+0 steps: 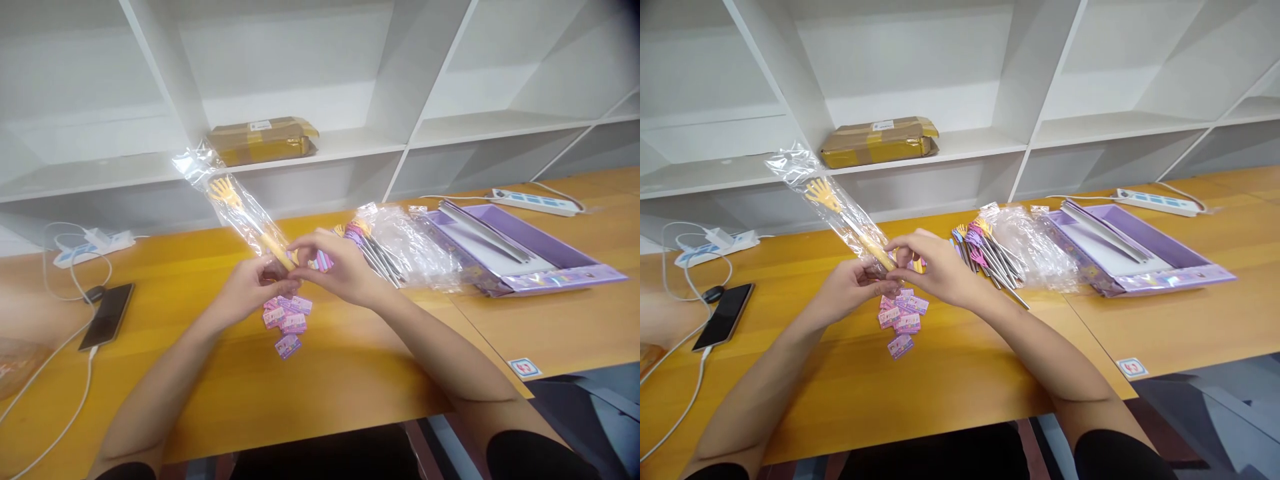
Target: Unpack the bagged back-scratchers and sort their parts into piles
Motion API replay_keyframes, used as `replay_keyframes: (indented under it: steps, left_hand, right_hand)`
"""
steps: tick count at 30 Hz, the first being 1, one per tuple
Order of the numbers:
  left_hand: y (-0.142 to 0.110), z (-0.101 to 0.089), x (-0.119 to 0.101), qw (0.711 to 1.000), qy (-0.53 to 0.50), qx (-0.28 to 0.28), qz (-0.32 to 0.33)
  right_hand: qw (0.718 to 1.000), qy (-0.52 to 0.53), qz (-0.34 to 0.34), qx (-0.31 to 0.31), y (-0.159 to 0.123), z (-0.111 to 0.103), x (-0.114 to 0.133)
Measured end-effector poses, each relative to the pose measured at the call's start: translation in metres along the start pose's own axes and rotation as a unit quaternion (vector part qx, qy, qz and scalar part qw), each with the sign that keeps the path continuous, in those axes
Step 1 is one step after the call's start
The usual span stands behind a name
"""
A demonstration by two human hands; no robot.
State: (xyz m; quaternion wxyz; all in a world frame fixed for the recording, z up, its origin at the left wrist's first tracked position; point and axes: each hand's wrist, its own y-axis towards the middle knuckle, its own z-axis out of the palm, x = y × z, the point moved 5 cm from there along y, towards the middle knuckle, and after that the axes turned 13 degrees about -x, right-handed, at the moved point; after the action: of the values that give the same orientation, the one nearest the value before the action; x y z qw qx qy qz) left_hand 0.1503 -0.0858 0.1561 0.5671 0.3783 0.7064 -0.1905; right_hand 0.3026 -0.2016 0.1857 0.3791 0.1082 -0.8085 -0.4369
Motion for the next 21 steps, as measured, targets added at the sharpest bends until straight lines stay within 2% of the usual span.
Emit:
replay_keyframes:
  steps: [7,10,13,16,21]
  left_hand:
    - [-0.002,0.0,-0.001,1.0,0.005,-0.02,0.005]
    - [-0.002,-0.003,-0.003,0.999,0.021,-0.033,0.009]
    - [-0.002,-0.004,-0.002,0.999,0.018,-0.03,0.015]
    - [-0.001,-0.004,0.0,0.999,0.015,-0.018,0.025]
    - [0.0,-0.003,0.002,0.999,0.017,-0.02,0.048]
  right_hand:
    - [0.999,0.043,-0.008,-0.017,-0.001,0.005,-0.004]
    - [0.997,0.059,0.039,-0.032,-0.001,0.005,-0.01]
    - [0.994,0.047,0.095,0.013,-0.001,0.009,-0.016]
    - [0.99,0.049,0.113,0.073,-0.003,0.015,-0.018]
    - [0.974,0.102,0.154,0.134,-0.005,0.024,-0.021]
